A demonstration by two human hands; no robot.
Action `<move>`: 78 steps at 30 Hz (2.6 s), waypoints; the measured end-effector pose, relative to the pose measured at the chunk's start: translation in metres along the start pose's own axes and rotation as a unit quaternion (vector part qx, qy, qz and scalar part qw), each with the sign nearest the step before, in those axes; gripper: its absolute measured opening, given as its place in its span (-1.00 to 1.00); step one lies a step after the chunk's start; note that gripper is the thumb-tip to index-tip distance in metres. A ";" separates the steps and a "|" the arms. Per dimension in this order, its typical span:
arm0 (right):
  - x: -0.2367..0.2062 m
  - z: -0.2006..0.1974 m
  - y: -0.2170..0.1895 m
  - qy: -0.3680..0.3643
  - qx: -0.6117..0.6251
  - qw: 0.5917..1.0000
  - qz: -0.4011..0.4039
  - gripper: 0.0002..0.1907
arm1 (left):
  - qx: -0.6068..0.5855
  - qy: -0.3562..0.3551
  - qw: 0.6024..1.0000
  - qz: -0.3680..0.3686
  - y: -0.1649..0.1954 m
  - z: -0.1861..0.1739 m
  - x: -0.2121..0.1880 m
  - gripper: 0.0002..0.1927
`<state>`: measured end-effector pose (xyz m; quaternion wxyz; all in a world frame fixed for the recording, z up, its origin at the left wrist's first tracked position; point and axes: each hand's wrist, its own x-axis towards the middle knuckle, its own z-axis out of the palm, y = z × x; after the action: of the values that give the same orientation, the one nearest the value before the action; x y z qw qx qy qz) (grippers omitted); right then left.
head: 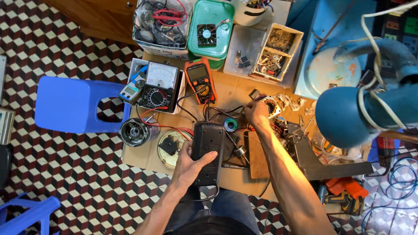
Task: The person disassembles a black power adapter, removes the internal circuit board, and reassembles the casing. They then use a screwdriver to tighten screws on the adapter's exterior. Finally, they pick up a flat-screen monitor and place it on a blue stool.
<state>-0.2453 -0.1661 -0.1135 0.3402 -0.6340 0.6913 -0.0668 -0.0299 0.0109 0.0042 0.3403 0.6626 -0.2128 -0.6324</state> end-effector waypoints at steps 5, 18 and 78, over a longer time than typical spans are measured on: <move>0.044 0.017 -0.018 -0.095 -0.117 0.984 0.097 -0.68 | -0.081 0.132 0.988 -0.003 -0.015 0.020 0.002 -0.26; 0.059 0.042 -0.018 -0.125 -0.067 0.980 0.138 -0.72 | -0.118 0.172 0.978 -0.024 -0.007 0.028 -0.002 -0.28; -0.156 -0.061 0.036 0.226 0.162 0.960 -0.040 -0.91 | 0.160 -0.139 0.976 -0.048 -0.033 0.153 0.077 -0.20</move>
<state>-0.3147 -0.0363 -0.0264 0.2701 -0.5661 0.7038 -0.3334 -0.1766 -0.0496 -0.0683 0.1663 0.6234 -0.3244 -0.6918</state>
